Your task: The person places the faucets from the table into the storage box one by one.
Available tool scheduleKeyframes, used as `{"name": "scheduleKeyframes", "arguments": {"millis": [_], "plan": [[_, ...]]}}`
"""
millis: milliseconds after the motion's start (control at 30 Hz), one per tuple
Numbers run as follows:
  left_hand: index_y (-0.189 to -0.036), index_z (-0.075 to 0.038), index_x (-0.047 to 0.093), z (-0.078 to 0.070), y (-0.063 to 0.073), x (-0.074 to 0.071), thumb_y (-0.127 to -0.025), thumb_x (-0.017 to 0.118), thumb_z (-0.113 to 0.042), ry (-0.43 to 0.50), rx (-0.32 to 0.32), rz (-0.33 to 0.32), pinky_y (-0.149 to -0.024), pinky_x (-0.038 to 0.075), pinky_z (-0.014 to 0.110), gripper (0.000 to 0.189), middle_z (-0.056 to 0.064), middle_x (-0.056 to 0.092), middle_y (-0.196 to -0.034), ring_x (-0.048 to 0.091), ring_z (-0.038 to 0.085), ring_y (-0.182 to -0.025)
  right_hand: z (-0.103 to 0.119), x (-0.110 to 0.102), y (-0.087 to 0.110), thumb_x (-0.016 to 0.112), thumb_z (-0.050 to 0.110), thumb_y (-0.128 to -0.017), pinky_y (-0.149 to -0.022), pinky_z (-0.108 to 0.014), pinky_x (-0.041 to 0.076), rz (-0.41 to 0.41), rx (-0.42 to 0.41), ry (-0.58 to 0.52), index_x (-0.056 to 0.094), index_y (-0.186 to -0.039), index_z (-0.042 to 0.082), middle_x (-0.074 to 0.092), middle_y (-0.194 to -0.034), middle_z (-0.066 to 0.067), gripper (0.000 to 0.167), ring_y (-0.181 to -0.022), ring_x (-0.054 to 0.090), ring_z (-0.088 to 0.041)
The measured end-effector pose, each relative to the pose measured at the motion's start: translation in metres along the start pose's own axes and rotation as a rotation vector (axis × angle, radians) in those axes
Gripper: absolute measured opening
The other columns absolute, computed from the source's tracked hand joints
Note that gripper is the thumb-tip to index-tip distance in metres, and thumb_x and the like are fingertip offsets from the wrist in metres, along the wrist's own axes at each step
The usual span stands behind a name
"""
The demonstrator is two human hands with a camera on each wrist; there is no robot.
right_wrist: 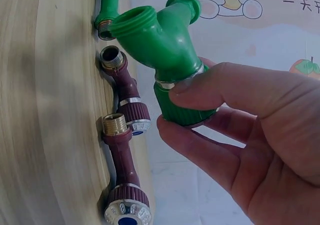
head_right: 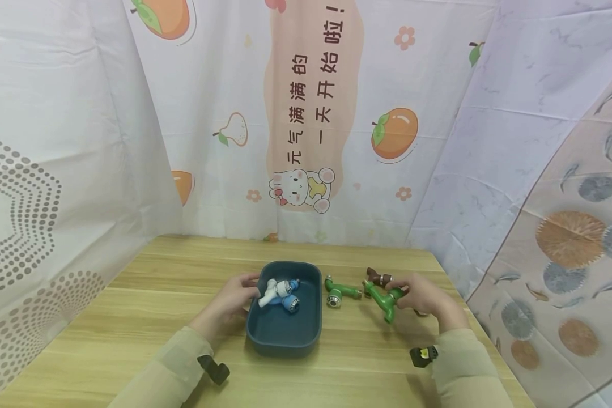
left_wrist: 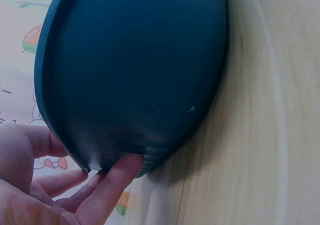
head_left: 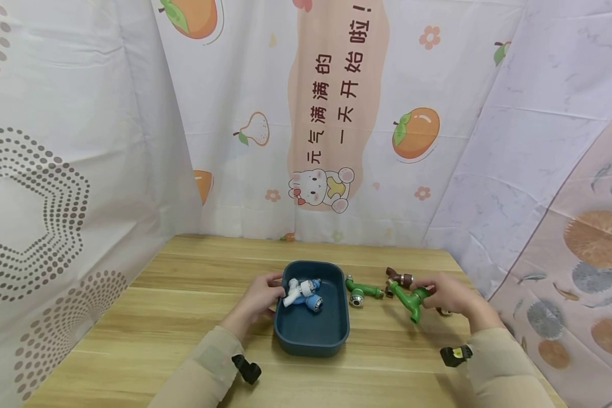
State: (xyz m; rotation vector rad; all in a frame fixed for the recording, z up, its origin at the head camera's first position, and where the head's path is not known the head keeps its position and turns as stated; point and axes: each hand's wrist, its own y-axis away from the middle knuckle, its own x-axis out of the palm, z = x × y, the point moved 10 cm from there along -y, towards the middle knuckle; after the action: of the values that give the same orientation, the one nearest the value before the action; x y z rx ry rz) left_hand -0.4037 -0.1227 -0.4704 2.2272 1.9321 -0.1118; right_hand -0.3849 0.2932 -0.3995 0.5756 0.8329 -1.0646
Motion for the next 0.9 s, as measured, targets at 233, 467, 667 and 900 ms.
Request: {"name": "scheduleKeyframes", "arguments": {"millis": [233,467,667,900], "plan": [[-0.148,-0.005,0.051,-0.001,-0.001,-0.001,-0.088,0.061,-0.003,-0.001,-0.006,0.0,-0.057,0.058,0.05,0.06,0.023,0.057,-0.134,0.063,0.035,-0.104,0.003,-0.002,-0.007,0.079,0.002,-0.081,-0.068,-0.038,0.055,-0.012,0.017,-0.013,0.073,-0.121,0.005,0.065,-0.125,-0.022,0.04,-0.103,0.066,-0.034],[-0.149,-0.003,0.05,-0.005,0.002,-0.002,-0.088,0.061,-0.003,-0.005,0.008,0.005,-0.056,0.058,0.05,0.062,0.024,0.058,-0.133,0.063,0.034,-0.102,0.01,-0.004,-0.014,0.078,0.003,-0.08,-0.072,-0.037,0.054,-0.034,0.013,0.013,0.073,-0.124,0.008,0.065,-0.127,-0.022,0.044,-0.101,0.067,-0.029],[-0.148,-0.003,0.05,-0.004,0.002,-0.002,-0.088,0.061,-0.003,-0.009,0.006,0.006,-0.057,0.058,0.05,0.061,0.024,0.058,-0.133,0.063,0.035,-0.105,0.018,-0.003,-0.021,0.074,-0.002,-0.077,-0.073,-0.036,0.053,-0.051,-0.02,-0.001,0.073,-0.125,0.009,0.067,-0.125,-0.021,0.05,-0.098,0.067,-0.027],[-0.149,-0.003,0.05,-0.002,0.001,-0.001,-0.088,0.061,-0.003,-0.011,0.004,0.013,-0.056,0.058,0.048,0.062,0.023,0.058,-0.132,0.064,0.033,-0.101,0.027,0.001,-0.03,0.067,-0.006,-0.078,-0.067,-0.035,0.055,-0.074,-0.042,-0.03,0.073,-0.124,0.01,0.067,-0.122,-0.018,0.049,-0.094,0.067,-0.025]]}}
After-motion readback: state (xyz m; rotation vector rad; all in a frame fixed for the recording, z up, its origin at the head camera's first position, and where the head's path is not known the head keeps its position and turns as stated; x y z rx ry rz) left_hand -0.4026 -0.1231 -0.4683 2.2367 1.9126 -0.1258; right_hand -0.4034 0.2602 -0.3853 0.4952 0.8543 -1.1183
